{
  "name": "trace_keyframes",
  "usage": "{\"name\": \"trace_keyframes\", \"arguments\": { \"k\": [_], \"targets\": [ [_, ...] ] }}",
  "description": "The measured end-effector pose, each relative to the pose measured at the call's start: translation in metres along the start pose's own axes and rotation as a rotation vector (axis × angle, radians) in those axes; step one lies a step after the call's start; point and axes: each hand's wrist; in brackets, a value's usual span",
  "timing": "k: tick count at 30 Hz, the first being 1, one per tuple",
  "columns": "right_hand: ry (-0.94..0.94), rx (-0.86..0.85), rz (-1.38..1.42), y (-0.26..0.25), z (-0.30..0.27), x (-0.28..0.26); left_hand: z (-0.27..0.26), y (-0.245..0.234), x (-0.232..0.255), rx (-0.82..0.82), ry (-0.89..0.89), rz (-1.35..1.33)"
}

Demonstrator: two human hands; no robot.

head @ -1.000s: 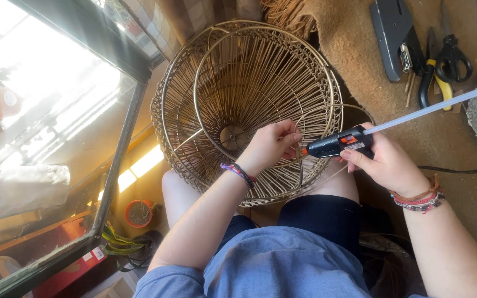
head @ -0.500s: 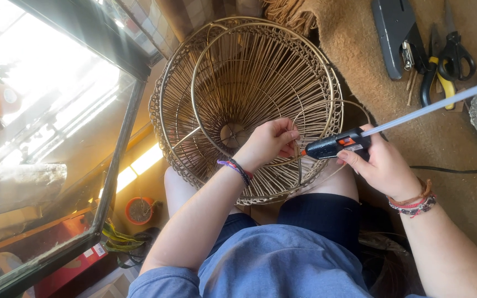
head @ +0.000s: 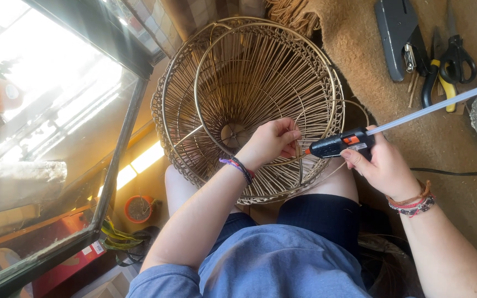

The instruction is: Repairing a wicker lampshade using a hot glue gun, scissors, and a stapler while sitting on the floor.

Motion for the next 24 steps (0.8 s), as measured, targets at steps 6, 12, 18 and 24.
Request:
{"name": "trace_keyframes", "arguments": {
  "k": [6, 12, 18, 24],
  "targets": [
    [-0.007, -0.011, 0.011, 0.0, 0.002, 0.005, 0.001, 0.0, -0.001, 0.0, -0.013, -0.011],
    [-0.001, -0.024, 0.06, -0.001, 0.004, 0.01, 0.0, 0.001, 0.003, 0.006, -0.02, 0.013],
    [0.005, 0.013, 0.135, -0.002, 0.003, 0.017, -0.002, 0.001, 0.005, 0.019, -0.025, 0.027],
    [-0.057, -0.09, 0.226, -0.009, 0.002, 0.019, -0.006, -0.001, 0.005, 0.266, 0.171, 0.502]
  ]
}}
Point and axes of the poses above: each hand's wrist, its own z-axis towards the middle knuckle, its own y-axis out of the palm, x = y × z, and after that the axes turned 3 degrees about -x, right-handed
